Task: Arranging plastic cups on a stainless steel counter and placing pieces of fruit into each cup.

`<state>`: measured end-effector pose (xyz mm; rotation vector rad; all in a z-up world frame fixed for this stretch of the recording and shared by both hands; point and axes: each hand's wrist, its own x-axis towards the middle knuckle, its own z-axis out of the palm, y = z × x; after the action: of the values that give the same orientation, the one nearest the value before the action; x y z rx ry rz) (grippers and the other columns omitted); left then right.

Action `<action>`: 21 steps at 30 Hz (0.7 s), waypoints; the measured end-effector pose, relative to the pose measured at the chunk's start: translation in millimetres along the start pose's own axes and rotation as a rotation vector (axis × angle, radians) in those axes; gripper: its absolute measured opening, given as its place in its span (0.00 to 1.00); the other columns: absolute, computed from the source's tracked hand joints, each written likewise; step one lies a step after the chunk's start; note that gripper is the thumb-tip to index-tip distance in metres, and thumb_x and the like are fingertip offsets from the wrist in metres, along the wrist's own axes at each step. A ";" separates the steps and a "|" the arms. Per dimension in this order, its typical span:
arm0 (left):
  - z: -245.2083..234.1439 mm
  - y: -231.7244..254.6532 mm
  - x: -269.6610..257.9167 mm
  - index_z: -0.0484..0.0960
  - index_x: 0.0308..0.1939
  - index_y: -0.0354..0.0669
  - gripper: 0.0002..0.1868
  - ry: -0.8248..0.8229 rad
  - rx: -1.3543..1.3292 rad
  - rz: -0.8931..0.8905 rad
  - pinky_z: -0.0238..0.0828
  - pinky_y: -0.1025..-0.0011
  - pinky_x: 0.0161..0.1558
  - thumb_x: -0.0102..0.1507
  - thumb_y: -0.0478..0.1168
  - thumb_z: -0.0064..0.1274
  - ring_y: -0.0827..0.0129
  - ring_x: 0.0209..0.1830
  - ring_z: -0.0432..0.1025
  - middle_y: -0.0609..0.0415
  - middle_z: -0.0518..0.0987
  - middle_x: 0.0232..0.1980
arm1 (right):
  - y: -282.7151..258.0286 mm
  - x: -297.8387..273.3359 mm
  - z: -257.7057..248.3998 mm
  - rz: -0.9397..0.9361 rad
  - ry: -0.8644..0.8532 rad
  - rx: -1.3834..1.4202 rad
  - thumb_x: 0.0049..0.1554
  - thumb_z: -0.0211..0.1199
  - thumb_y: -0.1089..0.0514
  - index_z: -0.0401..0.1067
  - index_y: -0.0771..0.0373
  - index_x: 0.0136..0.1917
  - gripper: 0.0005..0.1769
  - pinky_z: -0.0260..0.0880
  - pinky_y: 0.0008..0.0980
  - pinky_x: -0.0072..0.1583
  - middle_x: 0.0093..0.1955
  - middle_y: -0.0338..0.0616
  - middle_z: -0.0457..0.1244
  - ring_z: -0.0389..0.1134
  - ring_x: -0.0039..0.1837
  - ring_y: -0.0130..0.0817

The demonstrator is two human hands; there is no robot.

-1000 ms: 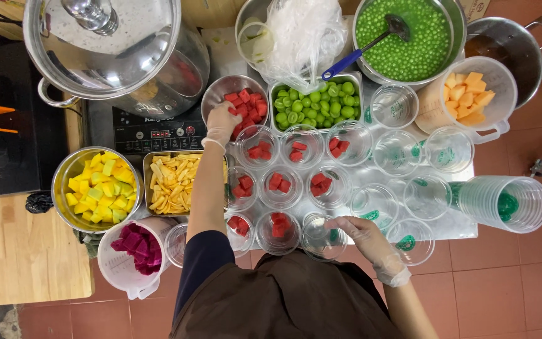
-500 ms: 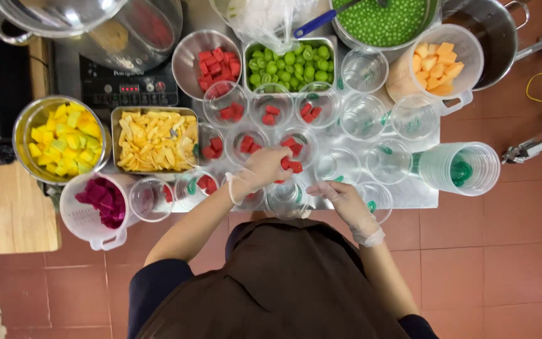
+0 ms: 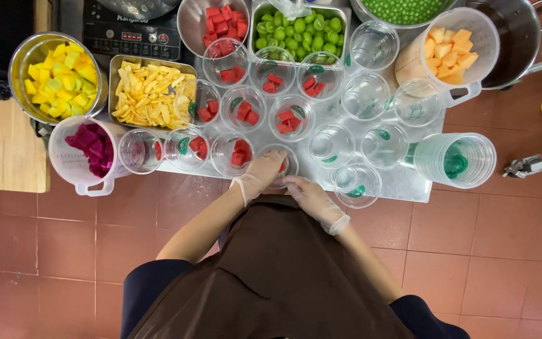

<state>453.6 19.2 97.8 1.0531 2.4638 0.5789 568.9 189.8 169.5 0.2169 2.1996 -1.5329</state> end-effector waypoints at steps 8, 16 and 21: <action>3.8 -11.3 -4.5 0.64 0.72 0.37 0.37 -0.057 0.034 -0.069 0.75 0.54 0.46 0.61 0.45 0.58 0.44 0.46 0.78 0.36 0.78 0.55 | 15.2 4.4 -0.2 -0.145 0.033 -0.068 0.65 0.55 0.54 0.73 0.61 0.63 0.16 0.67 0.38 0.64 0.68 0.49 0.66 0.68 0.67 0.46; -49.7 41.1 70.3 0.79 0.56 0.40 0.17 0.113 -0.937 -0.181 0.76 0.68 0.44 0.66 0.44 0.53 0.65 0.41 0.79 0.47 0.84 0.48 | -13.4 -22.1 -27.4 0.105 0.235 0.299 0.67 0.52 0.52 0.77 0.61 0.60 0.17 0.68 0.33 0.60 0.56 0.38 0.71 0.69 0.57 0.31; 25.0 61.8 112.7 0.82 0.52 0.35 0.17 -0.068 -0.666 -0.027 0.75 0.64 0.48 0.65 0.45 0.55 0.59 0.44 0.80 0.43 0.84 0.47 | -17.5 -36.6 -48.4 0.120 0.456 0.364 0.67 0.53 0.53 0.78 0.65 0.57 0.18 0.65 0.31 0.64 0.54 0.40 0.72 0.68 0.58 0.30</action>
<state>430.4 147.6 86.8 0.7431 1.9815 1.2173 581.8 232.4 214.3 0.8730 2.1511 -1.9532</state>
